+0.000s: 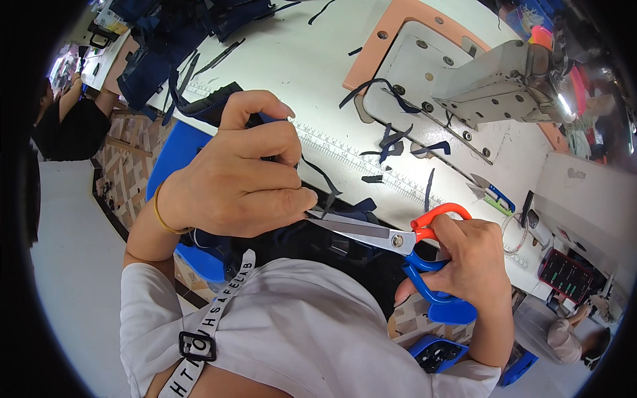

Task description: Trimming excess material and thread from shoe upper components using a pair of scissors.

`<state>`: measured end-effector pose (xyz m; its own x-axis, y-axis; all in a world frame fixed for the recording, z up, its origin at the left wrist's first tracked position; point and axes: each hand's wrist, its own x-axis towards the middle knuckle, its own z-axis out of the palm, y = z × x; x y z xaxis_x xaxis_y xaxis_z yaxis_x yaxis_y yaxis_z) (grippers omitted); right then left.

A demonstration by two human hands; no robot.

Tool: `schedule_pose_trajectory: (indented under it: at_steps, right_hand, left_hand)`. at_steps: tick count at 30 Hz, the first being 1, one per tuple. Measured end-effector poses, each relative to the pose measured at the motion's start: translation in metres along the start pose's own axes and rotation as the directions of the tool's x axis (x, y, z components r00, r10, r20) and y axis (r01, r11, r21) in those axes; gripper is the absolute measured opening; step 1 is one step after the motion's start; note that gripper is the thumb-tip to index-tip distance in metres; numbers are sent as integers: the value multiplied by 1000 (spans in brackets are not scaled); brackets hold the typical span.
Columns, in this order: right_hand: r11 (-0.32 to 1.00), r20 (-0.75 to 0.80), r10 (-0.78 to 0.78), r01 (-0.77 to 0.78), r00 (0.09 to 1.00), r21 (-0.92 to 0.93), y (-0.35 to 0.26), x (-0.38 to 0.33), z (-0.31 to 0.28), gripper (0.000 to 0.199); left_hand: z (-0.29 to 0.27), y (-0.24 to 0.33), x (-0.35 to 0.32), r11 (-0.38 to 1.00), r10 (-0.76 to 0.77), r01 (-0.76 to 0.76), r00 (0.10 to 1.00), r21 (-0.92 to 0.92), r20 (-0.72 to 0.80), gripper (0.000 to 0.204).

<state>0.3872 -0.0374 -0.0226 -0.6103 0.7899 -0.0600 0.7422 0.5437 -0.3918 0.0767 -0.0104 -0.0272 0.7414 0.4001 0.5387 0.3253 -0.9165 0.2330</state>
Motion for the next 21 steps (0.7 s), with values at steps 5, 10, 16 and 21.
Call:
schedule_pose_trajectory:
  at_steps: [5, 10, 16, 21]
  right_hand:
    - [1000, -35, -6, 5, 999, -26, 0, -2, -1, 76]
    - [1000, -22, -11, 10, 1000, -26, 3, -3, -3, 77]
    - [996, 8, -12, 13, 1000, -91, -9, 14, -22, 70]
    - [967, -236, -146, 88, 961, -239, -25, 29, -47, 68]
  left_hand:
    - [4, 1, -1, 999, -23, 22, 999, -50, -27, 17]
    - [1, 2, 1, 999, -9, 9, 1000, -43, -2, 20]
    - [-12, 8, 17, 993, -48, 66, 983, 96, -177, 24]
    - [-27, 47, 39, 719, 59, 183, 945, 670, -320, 22]
